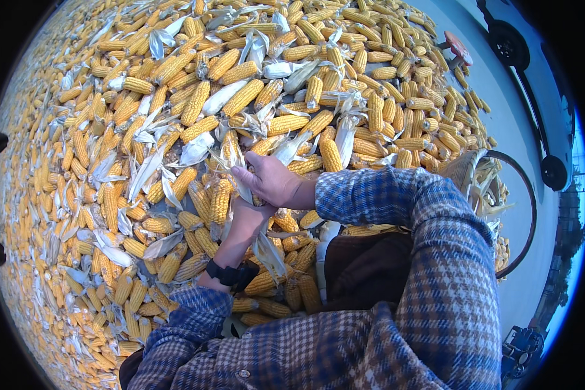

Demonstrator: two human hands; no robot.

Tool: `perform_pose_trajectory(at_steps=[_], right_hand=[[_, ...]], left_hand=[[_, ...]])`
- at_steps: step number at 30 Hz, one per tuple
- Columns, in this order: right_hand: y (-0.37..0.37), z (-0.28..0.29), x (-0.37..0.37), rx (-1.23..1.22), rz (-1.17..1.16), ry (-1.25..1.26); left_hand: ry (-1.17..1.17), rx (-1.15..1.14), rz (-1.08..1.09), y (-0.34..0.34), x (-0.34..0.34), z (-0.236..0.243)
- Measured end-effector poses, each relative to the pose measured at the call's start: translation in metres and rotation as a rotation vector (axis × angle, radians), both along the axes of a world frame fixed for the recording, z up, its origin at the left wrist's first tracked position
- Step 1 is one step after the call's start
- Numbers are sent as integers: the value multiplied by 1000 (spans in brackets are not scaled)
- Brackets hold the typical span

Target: The person sits cross-legged on a large pile of corn cobs and repeatedly picks up individual cobs, removes the husks by hand, and places the husks into a nearby basket. The shucked cobs are returned to the pile.

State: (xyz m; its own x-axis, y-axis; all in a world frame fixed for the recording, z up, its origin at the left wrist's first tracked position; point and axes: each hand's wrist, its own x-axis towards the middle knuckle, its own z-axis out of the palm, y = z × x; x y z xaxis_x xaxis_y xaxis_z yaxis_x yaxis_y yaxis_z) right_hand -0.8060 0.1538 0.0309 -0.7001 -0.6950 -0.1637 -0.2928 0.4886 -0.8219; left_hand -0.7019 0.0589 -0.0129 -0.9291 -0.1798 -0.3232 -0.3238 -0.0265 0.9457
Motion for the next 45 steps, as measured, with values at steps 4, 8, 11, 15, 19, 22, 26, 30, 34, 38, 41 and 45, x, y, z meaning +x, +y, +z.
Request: perform_pose_trajectory(at_steps=[4,8,11,15,19,22,26,30,34,38,41,45], right_hand=[[5,-11,-1,21,-50,-179],[3,-17,-4,-3,-72,-149],[0,-24,-6,59,-73,-152],[0,-44,-5,174,-57,-129],[11,-61,-11,40,92,-30],[12,-59,-35,158,326,-365],[9,-36,-63,423,613,-627],[21,-15,-60,540,711,-1096],[29,-25,-16,432,475,-1389],[36,-31,26,300,128,-1475],[35,-20,40,124,52,-1492],[20,-4,41,-138,-52,-1328]], left_hand=[[-46,-86,-105,3,7,5],[30,-146,-113,0,6,6],[39,-157,-76,0,7,1],[-119,-135,-161,0,10,-11],[-156,-349,-324,-14,7,-19],[73,-501,-362,-27,4,-19],[63,-502,-412,-34,8,-10],[355,-712,-575,-41,7,-6],[576,-1033,-631,-49,10,-13],[745,-1010,-516,-51,19,-19],[728,-1061,-418,-56,15,-20],[668,-970,-236,-74,1,-30]])
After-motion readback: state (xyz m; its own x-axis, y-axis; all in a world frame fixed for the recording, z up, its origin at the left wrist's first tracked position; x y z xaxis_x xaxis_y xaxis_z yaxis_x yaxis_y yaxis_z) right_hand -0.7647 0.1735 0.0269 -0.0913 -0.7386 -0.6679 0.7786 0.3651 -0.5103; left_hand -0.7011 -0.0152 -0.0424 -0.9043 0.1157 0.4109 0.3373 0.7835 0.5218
